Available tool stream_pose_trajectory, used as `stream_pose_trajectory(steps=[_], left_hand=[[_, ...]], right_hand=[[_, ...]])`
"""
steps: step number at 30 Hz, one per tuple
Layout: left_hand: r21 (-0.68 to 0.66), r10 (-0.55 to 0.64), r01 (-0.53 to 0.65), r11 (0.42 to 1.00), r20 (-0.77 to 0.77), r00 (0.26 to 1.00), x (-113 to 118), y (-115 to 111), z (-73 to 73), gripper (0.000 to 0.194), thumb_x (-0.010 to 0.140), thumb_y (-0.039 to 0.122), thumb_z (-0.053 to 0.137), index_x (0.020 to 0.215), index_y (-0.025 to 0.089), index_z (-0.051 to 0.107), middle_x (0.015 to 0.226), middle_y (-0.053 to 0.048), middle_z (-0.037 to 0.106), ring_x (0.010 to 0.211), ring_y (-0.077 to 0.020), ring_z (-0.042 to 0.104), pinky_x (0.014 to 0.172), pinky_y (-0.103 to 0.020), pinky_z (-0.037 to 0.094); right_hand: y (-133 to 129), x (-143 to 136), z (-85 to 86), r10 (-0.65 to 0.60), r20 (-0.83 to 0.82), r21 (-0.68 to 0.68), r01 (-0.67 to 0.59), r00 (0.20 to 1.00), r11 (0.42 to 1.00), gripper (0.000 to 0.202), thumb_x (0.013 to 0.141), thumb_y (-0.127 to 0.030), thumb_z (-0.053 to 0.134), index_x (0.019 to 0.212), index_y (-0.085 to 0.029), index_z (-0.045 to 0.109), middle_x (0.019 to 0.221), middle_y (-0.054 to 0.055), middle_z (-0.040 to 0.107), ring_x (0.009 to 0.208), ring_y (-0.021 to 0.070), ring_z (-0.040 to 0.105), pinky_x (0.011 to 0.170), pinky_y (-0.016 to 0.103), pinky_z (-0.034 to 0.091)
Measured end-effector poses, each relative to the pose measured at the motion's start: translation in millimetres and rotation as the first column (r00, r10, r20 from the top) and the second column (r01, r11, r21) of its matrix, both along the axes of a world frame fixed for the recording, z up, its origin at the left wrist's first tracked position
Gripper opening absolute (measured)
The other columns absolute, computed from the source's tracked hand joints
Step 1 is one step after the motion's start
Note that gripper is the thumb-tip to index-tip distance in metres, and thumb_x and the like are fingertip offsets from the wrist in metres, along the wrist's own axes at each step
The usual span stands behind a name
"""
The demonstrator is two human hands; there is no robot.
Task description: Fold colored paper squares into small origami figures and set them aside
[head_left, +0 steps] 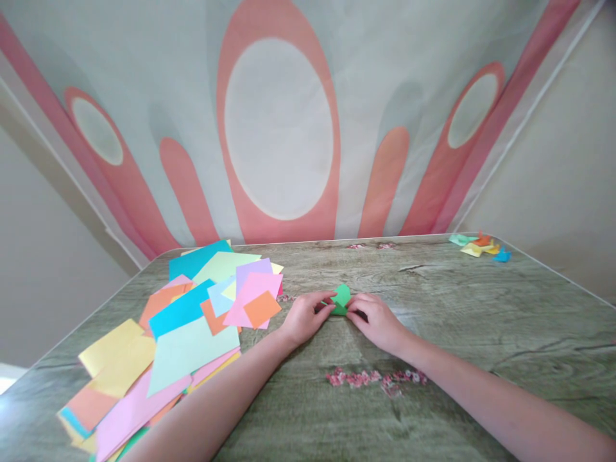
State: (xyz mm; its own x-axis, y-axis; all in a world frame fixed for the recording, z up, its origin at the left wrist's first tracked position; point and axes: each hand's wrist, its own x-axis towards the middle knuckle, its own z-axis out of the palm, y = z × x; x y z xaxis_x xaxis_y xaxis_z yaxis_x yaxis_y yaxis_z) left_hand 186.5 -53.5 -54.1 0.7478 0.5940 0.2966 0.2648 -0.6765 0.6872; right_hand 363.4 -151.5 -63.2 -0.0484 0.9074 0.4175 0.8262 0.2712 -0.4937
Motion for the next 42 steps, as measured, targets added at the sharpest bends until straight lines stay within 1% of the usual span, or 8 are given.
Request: stream_pose_trajectory(steps=[3,6,14,20,23,26,31,42], left_hand=[[-0.021,0.029,-0.029,0.999,-0.014,0.999,1,2,-2.6,0.030,0.082,0.026,0.053,0.111,0.022,0.059,0.091,-0.002,0.067,0.079,-0.0140,0.062,0.073,-0.024,0.050],[-0.024,0.046,-0.047,0.999,-0.031,0.998,3,4,-4.7,0.031,0.082,0.025,0.053,0.112,0.022,0.058,0.088,-0.002,0.067,0.077,-0.0138,0.062,0.072,-0.024,0.050],[0.057,0.034,-0.033,0.998,-0.008,0.999,7,7,-4.0,0.024,0.080,0.021,0.055,0.103,0.019,0.062,0.092,-0.005,0.061,0.076,-0.0129,0.058,0.065,-0.023,0.049],[0.297,-0.014,0.048,0.954,-0.115,0.993,3,-3,12.5,0.018,0.086,0.020,0.048,0.093,0.018,0.064,0.096,-0.005,0.060,0.088,-0.0150,0.056,0.081,-0.028,0.046],[0.454,0.034,0.106,0.885,-0.290,0.957,1,-22,24.4,0.021,0.089,0.025,0.042,0.093,0.018,0.062,0.099,-0.006,0.060,0.094,-0.0195,0.055,0.083,-0.035,0.044],[0.515,0.089,0.148,0.844,-0.407,0.909,2,-45,30.1,0.024,0.088,0.029,0.044,0.100,0.014,0.059,0.101,-0.009,0.059,0.099,-0.0232,0.053,0.088,-0.038,0.042],[0.531,0.173,0.119,0.839,-0.467,0.867,6,-63,25.4,0.045,0.086,0.042,0.045,0.115,0.009,0.050,0.112,-0.015,0.056,0.107,-0.0265,0.049,0.093,-0.040,0.039],[0.532,0.157,0.132,0.836,-0.463,0.872,5,-49,13.1,0.055,0.086,0.049,0.040,0.121,0.007,0.047,0.126,-0.018,0.049,0.119,-0.0284,0.042,0.102,-0.041,0.029]], right_hand=[[1,2,-2.4,-0.017,-0.028,0.005,0.017,0.999,1.000,0.002,0.079,-0.017,0.059,0.079,-0.020,0.060,0.080,0.002,0.063,0.079,0.0173,0.057,0.076,0.033,0.041],[0,3,-1.1,-0.026,0.002,0.038,0.026,1.000,0.999,0.009,0.079,-0.019,0.060,0.088,-0.020,0.058,0.083,0.001,0.065,0.080,0.0170,0.059,0.082,0.036,0.039],[-6,3,7.9,0.076,0.297,0.106,-0.112,0.952,0.988,0.018,0.087,-0.016,0.049,0.094,-0.022,0.064,0.086,0.002,0.067,0.083,0.0148,0.060,0.098,0.041,0.030],[-7,2,9.8,0.065,0.315,0.114,-0.106,0.947,0.988,0.024,0.085,-0.014,0.050,0.099,-0.025,0.066,0.087,0.003,0.066,0.085,0.0159,0.058,0.097,0.042,0.032],[-5,4,7.7,0.077,0.287,0.104,-0.112,0.955,0.988,0.024,0.086,-0.016,0.050,0.102,-0.026,0.065,0.089,0.003,0.065,0.087,0.0165,0.058,0.096,0.042,0.033],[-4,5,4.9,0.088,0.269,0.110,-0.121,0.959,0.986,0.024,0.087,-0.017,0.048,0.103,-0.025,0.064,0.091,0.004,0.065,0.089,0.0170,0.057,0.095,0.042,0.034],[-4,4,4.9,0.092,0.256,0.107,-0.122,0.962,0.987,0.023,0.086,-0.016,0.049,0.101,-0.025,0.065,0.090,0.003,0.065,0.087,0.0158,0.057,0.096,0.041,0.033],[1,25,7.0,0.272,0.238,0.085,-0.299,0.932,0.951,0.030,0.080,-0.009,0.048,0.103,-0.021,0.064,0.095,0.007,0.064,0.096,0.0196,0.055,0.090,0.042,0.039]])
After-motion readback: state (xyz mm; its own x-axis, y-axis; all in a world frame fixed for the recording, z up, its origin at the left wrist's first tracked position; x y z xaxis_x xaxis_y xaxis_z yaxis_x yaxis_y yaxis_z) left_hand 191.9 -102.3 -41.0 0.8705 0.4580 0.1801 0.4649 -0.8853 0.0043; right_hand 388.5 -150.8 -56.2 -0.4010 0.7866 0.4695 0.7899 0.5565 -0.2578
